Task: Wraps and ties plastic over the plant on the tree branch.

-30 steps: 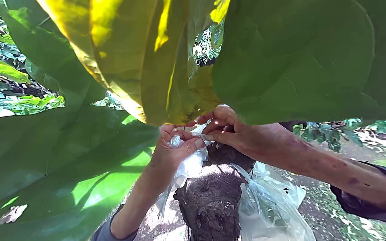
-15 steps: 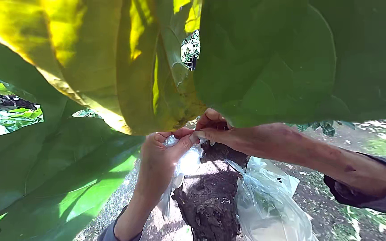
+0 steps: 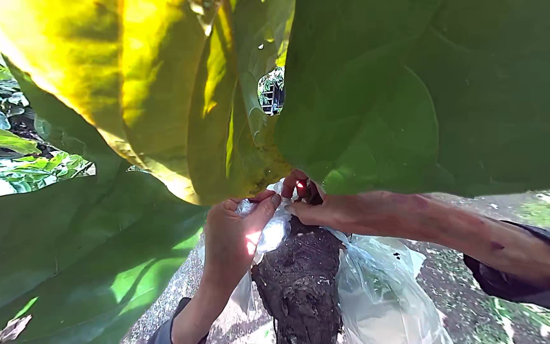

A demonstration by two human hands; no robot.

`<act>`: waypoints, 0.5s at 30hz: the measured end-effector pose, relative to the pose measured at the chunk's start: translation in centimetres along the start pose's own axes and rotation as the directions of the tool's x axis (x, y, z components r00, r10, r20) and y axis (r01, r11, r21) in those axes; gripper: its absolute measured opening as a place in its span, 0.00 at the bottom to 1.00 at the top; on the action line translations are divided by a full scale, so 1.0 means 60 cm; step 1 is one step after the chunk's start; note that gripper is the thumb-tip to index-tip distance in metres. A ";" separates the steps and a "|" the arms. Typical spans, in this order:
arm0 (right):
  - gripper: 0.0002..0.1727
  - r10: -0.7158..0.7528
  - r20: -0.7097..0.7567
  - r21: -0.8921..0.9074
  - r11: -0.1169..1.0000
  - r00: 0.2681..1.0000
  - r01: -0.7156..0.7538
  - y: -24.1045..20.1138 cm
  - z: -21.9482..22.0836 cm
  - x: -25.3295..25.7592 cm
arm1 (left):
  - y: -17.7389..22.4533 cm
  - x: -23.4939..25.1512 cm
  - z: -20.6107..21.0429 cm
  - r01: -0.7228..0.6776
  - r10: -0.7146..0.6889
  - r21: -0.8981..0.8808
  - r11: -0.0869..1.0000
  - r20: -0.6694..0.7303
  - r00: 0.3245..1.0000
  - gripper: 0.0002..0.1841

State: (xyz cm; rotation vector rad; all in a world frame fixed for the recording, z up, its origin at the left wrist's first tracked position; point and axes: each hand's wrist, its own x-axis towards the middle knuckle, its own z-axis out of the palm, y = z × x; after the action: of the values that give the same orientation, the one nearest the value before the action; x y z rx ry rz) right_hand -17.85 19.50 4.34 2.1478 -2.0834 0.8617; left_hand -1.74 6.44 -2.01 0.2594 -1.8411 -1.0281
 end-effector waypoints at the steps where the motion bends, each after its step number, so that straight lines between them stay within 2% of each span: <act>1: 0.15 0.008 -0.006 -0.009 1.000 1.000 -0.008 0.000 0.003 -0.001 | 0.001 0.000 0.000 0.012 -0.012 -0.013 1.000 -0.004 1.000 0.03; 3: 0.12 0.008 -0.016 -0.024 1.000 1.000 -0.009 0.002 0.007 0.001 | 0.004 -0.002 0.003 0.017 -0.018 -0.046 0.999 -0.017 1.000 0.03; 6: 0.06 -0.052 -0.065 -0.055 0.997 0.997 0.049 0.013 0.018 0.002 | 0.000 -0.004 0.007 -0.015 0.016 0.010 1.000 -0.052 0.999 0.02; 10: 0.09 -0.064 -0.031 -0.061 0.996 0.997 0.062 0.015 0.015 0.000 | -0.013 -0.003 0.011 -0.190 0.197 0.167 0.967 -0.027 0.980 0.02; 15: 0.10 -0.097 -0.051 -0.059 0.994 0.994 0.094 0.019 0.015 -0.001 | -0.014 -0.006 0.004 -0.251 0.244 0.341 0.906 0.062 0.968 0.04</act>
State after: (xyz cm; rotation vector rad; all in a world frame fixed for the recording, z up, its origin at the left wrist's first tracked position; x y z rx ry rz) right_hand -18.59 19.09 3.14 2.1511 -1.9381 0.8311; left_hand -1.96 6.25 -2.88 0.2176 -2.0071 -0.5280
